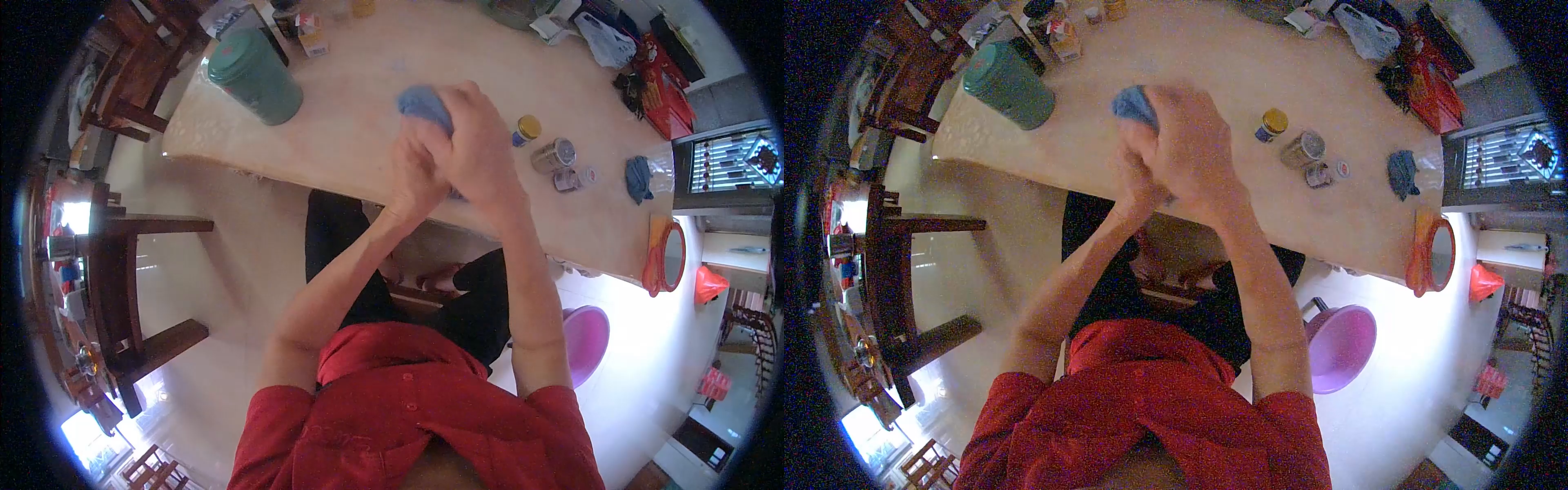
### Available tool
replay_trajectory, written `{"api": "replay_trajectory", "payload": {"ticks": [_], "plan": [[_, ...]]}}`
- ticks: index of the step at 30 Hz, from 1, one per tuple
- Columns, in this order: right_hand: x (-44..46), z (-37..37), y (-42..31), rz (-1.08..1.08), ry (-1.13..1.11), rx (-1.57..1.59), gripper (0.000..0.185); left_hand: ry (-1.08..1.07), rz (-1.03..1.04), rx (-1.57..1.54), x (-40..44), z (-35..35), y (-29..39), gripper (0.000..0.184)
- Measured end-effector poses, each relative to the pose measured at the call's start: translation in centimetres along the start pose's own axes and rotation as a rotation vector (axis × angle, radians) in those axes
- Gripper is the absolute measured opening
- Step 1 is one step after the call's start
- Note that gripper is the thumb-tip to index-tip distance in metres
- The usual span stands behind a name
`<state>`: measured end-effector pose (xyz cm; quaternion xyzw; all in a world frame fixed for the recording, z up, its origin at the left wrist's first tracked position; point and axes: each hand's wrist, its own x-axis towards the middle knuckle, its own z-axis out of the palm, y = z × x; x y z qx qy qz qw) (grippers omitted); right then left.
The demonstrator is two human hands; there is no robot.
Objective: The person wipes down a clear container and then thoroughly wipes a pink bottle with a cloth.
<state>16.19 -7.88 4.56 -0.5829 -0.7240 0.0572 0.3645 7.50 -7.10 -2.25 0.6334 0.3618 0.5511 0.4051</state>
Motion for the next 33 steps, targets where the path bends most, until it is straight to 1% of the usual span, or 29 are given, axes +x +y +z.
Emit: {"api": "replay_trajectory", "payload": {"ticks": [1, 2, 3, 4, 5, 6, 7, 9, 10, 11, 12, 13, 15, 16, 18, 19, 20, 21, 22, 24, 25, 26, 27, 28, 29, 30, 31, 33], "plan": [[0.5, -0.1, 0.3, 0.007, -0.003, -0.002, 0.032, 0.059, 0.024, -0.024, 0.1, 0.2, -0.1, 0.048], [1.4, -0.1, 0.9, 0.112, -0.07, 0.058, 0.031, 0.119, 0.051, -0.048, 0.2, 0.3, -0.1, 0.052], [2.1, -0.1, 1.3, 0.211, -0.137, 0.118, 0.03, 0.118, 0.049, -0.05, 0.3, 0.4, 0.0, 0.052], [2.3, 0.0, 1.8, 0.209, -0.139, 0.117, 0.03, 0.123, 0.035, 0.017, 0.3, 0.3, 0.1, 0.053], [2.3, 0.1, 2.5, 0.268, -0.148, 0.359, 0.03, 0.13, 0.018, 0.085, 0.3, 0.2, 0.3, 0.055], [2.1, 0.3, 3.1, 0.325, -0.156, 0.601, 0.032, 0.134, 0.017, 0.087, 0.4, 0.1, 0.5, 0.055], [1.7, 0.6, 3.5, 0.324, -0.159, 0.601, 0.032, 0.134, 0.047, 0.091, 0.4, 0.1, 0.7, 0.055], [0.3, 1.5, 4.4, 0.577, 0.055, 0.953, 0.035, 0.136, 0.074, 0.093, 0.4, 0.2, 0.6, 0.054], [-0.5, 2.4, 5.0, 0.581, 0.055, 0.953, 0.035, 0.097, 0.02, 0.084, 0.3, 0.1, 0.5, 0.059], [-1.5, 3.5, 5.5, 0.59, 0.162, 1.0, 0.035, 0.053, -0.034, 0.076, 0.2, 0.1, 0.4, 0.063], [-1.9, 4.1, 5.6, 0.593, 0.273, 1.046, 0.035, 0.047, -0.031, 0.076, 0.2, 0.1, 0.4, 0.063], [-2.5, 4.7, 5.4, 0.594, 0.278, 1.048, 0.035, 0.05, -0.022, 0.089, 0.2, 0.1, 0.4, 0.063], [-3.3, 5.6, 4.4, 0.746, 0.424, 1.296, 0.032, 0.052, -0.011, 0.102, 0.2, 0.2, 0.4, 0.062], [-4.2, 7.2, 5.7, 0.745, 0.429, 1.298, 0.032, 0.05, -0.029, 0.057, 0.2, 0.2, 0.4, 0.063], [-7.2, 12.3, 9.9, 0.476, 0.456, 0.877, 0.034, 0.044, -0.041, 0.009, 0.2, 0.4, 0.4, 0.064], [-8.7, 14.1, 11.1, 0.475, 0.462, 0.876, 0.034, 0.051, -0.061, -0.057, 0.2, 0.4, 0.4, 0.061], [-10.1, 15.6, 12.0, 0.543, 0.409, 0.902, 0.034, 0.059, -0.082, -0.122, 0.2, 0.4, 0.4, 0.058], [-10.4, 15.5, 11.4, 0.611, 0.354, 0.928, 0.034, 0.056, -0.08, -0.121, 0.3, 0.3, 0.6, 0.058], [-11.3, 14.8, 11.0, 0.611, 0.357, 0.929, 0.034, 0.052, -0.061, -0.071, 0.3, 0.1, 1.0, 0.06], [-11.6, 10.5, 7.6, 0.412, 0.233, 0.474, 0.036, 0.052, -0.039, -0.02, 0.5, 0.0, 1.1, 0.061], [-12.1, 10.5, 7.5, 0.417, 0.234, 0.472, 0.036, 0.048, -0.098, -0.084, 0.3, 0.1, 1.1, 0.061], [-12.4, 10.6, 7.3, 0.432, 0.219, 0.345, 0.036, 0.039, -0.155, -0.151, 0.3, 0.3, 1.1, 0.061], [-12.4, 10.7, 7.3, 0.441, 0.206, 0.216, 0.035, 0.031, -0.151, -0.158, 0.7, 0.3, 1.0, 0.061], [-12.4, 10.8, 7.2, 0.44, 0.21, 0.211, 0.035, -0.017, -0.061, -0.088, 1.2, -0.1, 0.6, 0.061], [-11.9, 10.5, 6.6, 0.457, 0.252, 0.314, 0.037, -0.062, 0.028, -0.013, 1.4, -0.3, 0.4, 0.061], [-11.4, 10.1, 6.1, 0.472, 0.294, 0.42, 0.038, -0.062, 0.031, -0.012, 1.4, -0.4, 0.3, 0.061], [-10.7, 9.6, 5.8, 0.467, 0.291, 0.424, 0.038, -0.05, 0.025, -0.013, 1.3, -0.4, 0.2, 0.061], [-8.3, 7.8, 5.0, 0.527, 0.36, 0.763, 0.039, -0.044, 0.026, -0.007, 1.4, -0.6, 0.2, 0.062]]}}
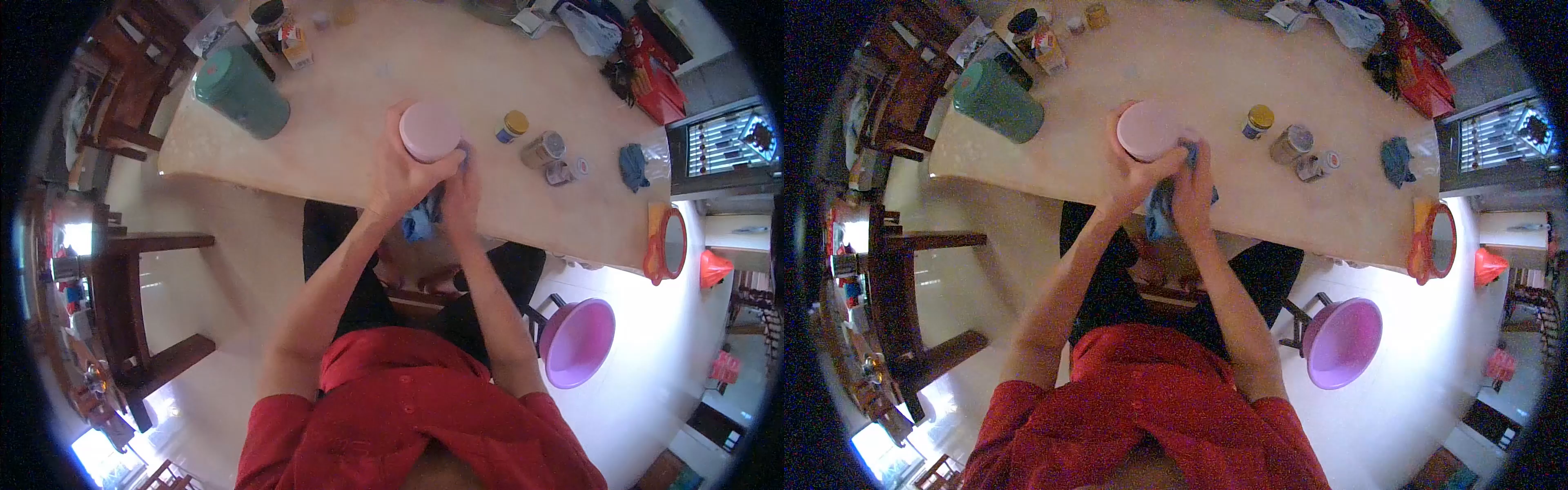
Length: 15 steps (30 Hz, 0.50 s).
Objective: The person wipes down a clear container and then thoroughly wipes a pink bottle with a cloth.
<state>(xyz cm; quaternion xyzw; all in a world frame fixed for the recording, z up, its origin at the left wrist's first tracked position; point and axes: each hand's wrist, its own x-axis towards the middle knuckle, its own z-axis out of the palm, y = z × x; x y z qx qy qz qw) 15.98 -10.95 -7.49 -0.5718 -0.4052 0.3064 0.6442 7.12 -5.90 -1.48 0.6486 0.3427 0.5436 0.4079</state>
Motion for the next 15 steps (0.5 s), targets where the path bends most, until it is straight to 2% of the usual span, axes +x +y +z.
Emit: {"api": "replay_trajectory", "payload": {"ticks": [1, 3, 5, 7, 9, 11, 13, 15], "plan": [[0.9, 0.3, -1.2, 0.001, 0.008, 0.004, 0.039, 0.014, -0.041, -0.063, -0.1, 0.1, 0.0, 0.063], [2.9, 0.7, -2.7, -0.016, -0.053, 0.254, 0.034, 0.025, -0.084, -0.135, 0.0, 0.6, -0.2, 0.064], [4.0, 0.2, -1.2, -0.035, -0.121, 0.195, 0.032, 0.092, -0.13, -0.282, 0.3, 0.9, -0.8, 0.064], [4.8, -0.1, 0.9, -0.05, -0.186, 0.136, 0.031, 0.08, -0.098, -0.171, 0.1, 0.8, 0.3, 0.064], [5.2, -0.1, 2.5, -0.216, -0.274, -0.472, 0.033, 0.063, -0.064, -0.062, 0.0, 1.2, 0.5, 0.064], [4.1, 0.0, 3.8, -0.199, -0.219, -0.506, 0.032, 0.09, -0.1, -0.159, -0.4, 1.5, -0.2, 0.064], [3.4, 0.3, 4.5, -0.189, -0.162, -0.539, 0.031, 0.087, -0.066, -0.129, -0.4, 1.6, -1.1, 0.065], [3.1, 0.7, 5.5, -0.168, -0.052, -0.104, 0.03, 0.099, -0.027, -0.096, -0.1, 1.4, -1.1, 0.066]]}}
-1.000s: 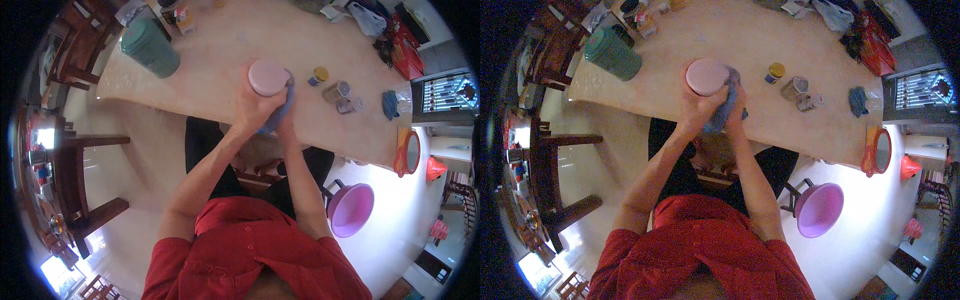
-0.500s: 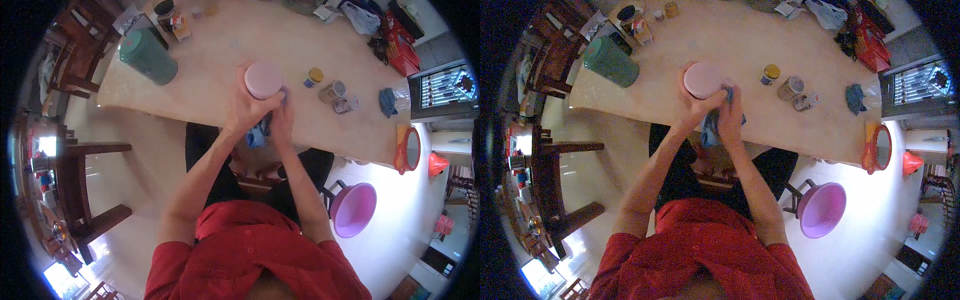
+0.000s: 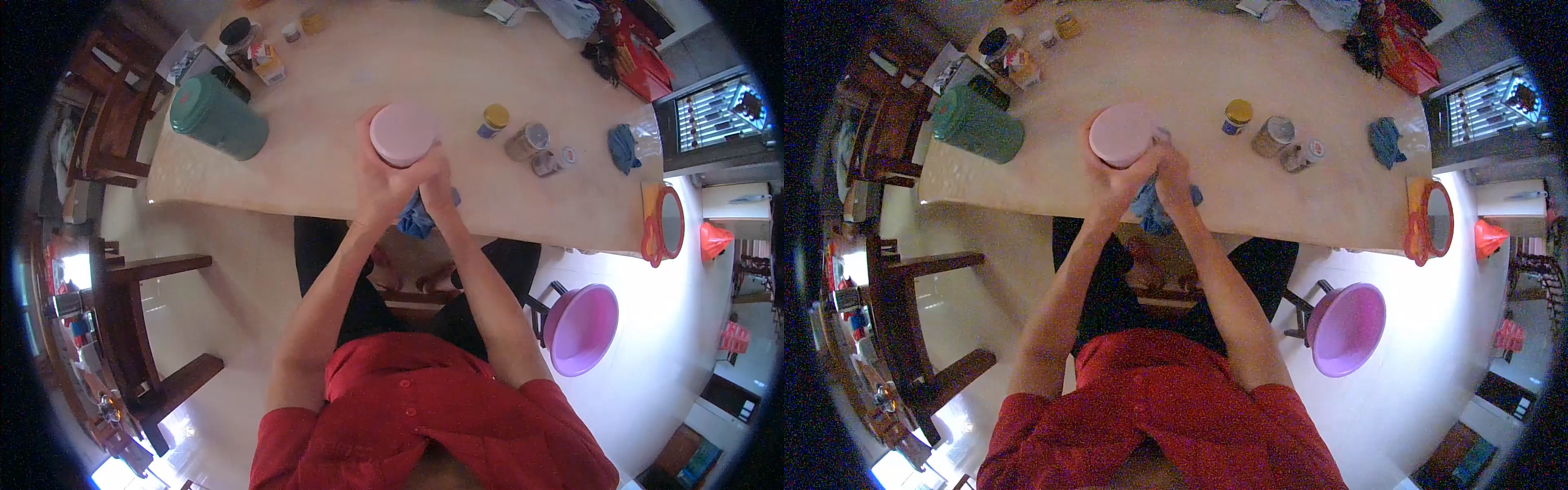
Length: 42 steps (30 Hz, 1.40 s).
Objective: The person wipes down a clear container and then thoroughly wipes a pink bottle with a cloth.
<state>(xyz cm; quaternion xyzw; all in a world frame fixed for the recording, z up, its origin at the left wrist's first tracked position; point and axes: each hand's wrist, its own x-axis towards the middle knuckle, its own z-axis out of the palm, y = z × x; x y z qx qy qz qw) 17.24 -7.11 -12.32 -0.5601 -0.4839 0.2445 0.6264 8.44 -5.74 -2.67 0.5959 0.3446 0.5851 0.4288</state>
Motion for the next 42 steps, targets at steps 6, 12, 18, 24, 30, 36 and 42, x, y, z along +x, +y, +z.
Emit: {"api": "replay_trajectory", "payload": {"ticks": [6, 12, 18, 24, 30, 36, 42], "plan": [[-0.3, -0.1, 0.5, -0.163, -0.049, -0.24, 0.032, -0.104, -0.098, -0.047, 0.1, -0.9, 1.3, 0.068], [-0.1, -0.2, -1.3, 0.026, -0.104, -0.154, 0.029, -0.135, -0.059, 0.08, 0.5, -2.5, 1.8, 0.067], [1.0, -0.4, -3.6, 0.173, 0.088, 0.216, 0.035, -0.305, -0.102, 0.008, 1.6, -2.5, 1.5, 0.071], [1.8, 0.1, -3.2, 0.279, 0.119, 0.388, 0.036, -0.428, -0.201, 0.023, 2.7, -3.0, 1.2, 0.081], [-0.3, 0.6, -1.2, -0.035, 0.035, -0.304, 0.037, 0.023, -0.005, -0.067, -0.2, -0.4, 2.4, 0.088], [0.6, -0.1, -3.2, 0.256, 0.057, 0.571, 0.037, -0.096, -0.163, -0.17, -0.3, -0.6, 1.1, 0.087], [1.2, 0.7, -4.0, 0.216, -0.202, -0.037, 0.036, -0.039, -0.069, -0.243, 0.0, -3.9, 0.1, 0.09]]}}
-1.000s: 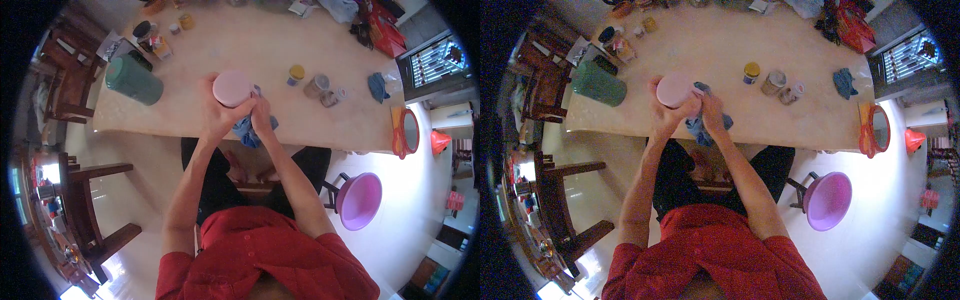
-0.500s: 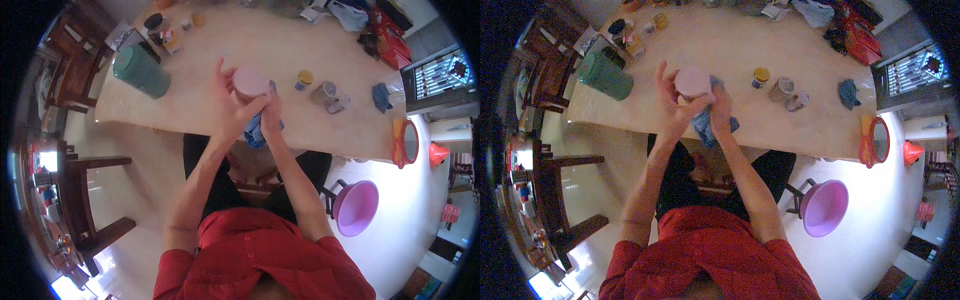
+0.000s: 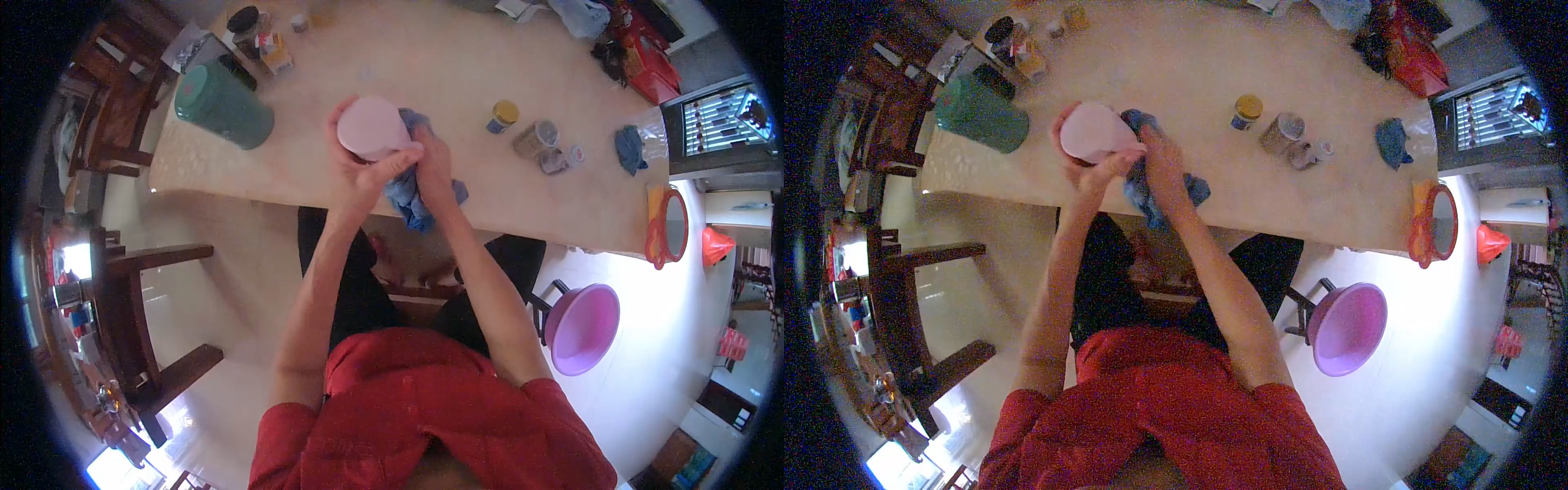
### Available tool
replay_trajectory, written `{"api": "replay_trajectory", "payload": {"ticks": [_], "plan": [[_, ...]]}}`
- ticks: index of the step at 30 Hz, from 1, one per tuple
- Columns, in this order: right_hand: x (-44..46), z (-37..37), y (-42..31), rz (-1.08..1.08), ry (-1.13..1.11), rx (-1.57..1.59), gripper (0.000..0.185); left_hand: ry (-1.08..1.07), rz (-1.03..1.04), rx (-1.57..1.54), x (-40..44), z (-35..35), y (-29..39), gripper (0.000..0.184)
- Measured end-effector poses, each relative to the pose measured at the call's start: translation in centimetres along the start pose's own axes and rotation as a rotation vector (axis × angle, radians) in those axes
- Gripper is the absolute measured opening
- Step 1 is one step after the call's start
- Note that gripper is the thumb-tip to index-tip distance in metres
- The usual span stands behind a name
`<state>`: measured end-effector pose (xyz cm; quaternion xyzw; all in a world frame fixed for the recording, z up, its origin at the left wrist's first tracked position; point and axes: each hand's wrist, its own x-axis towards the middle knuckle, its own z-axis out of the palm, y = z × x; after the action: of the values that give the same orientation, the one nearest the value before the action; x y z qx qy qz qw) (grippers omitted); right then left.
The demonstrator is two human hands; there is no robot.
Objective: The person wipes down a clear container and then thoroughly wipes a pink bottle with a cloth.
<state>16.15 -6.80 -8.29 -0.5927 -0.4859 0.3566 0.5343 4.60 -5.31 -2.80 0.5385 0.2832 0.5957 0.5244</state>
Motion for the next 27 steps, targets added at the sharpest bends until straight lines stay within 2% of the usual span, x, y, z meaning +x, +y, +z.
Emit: {"api": "replay_trajectory", "payload": {"ticks": [2, 4, 6, 9, 10, 11, 12, 16, 18, 19, 21, 27], "plan": [[0.3, 0.5, 1.3, -0.043, -0.008, -0.05, 0.032, 0.006, -0.034, -0.042, 0.2, -1.1, -0.1, 0.089], [-0.1, 0.6, 2.9, -0.087, -0.015, -0.106, 0.029, 0.106, -0.03, -0.111, 0.3, -2.1, -0.6, 0.086], [-0.6, 0.6, 3.2, -0.145, -0.019, -0.306, 0.023, 0.136, 0.013, -0.12, 0.2, -2.6, -0.5, 0.083], [-1.2, 1.4, 2.6, -0.162, 0.015, -0.329, 0.03, 0.236, -0.018, -0.086, 0.1, -3.9, -0.5, 0.079], [-1.3, 1.9, 2.5, -0.163, 0.01, -0.326, 0.03, 0.337, -0.025, -0.153, 0.2, -4.8, -1.2, 0.076], [-1.4, 2.4, 2.3, -0.289, 0.119, -0.324, 0.034, 0.438, -0.032, -0.222, 0.3, -5.2, -1.6, 0.074], [-1.6, 2.9, 2.1, -0.413, 0.226, -0.32, 0.04, 0.445, -0.031, -0.22, 0.3, -5.5, -1.9, 0.074], [-2.1, 3.8, -0.5, -0.513, 0.166, -0.461, 0.042, 0.438, 0.006, -0.079, 0.1, -5.4, -2.4, 0.069], [-1.3, 4.8, -2.5, -0.564, 0.11, -0.22, 0.039, 0.457, 0.038, 0.001, 0.1, -4.5, -1.8, 0.069], [-0.8, 4.8, -3.4, -0.564, 0.109, -0.221, 0.039, 0.43, 0.0, -0.014, -0.1, -4.3, -1.1, 0.069], [0.0, 4.9, -4.5, -0.382, 0.033, -0.05, 0.033, 0.409, -0.036, -0.025, -0.3, -4.1, -0.7, 0.069], [0.7, 4.8, -3.4, -0.479, 0.045, -0.199, 0.032, 0.448, -0.003, -0.054, -0.2, -4.5, -1.3, 0.073]]}}
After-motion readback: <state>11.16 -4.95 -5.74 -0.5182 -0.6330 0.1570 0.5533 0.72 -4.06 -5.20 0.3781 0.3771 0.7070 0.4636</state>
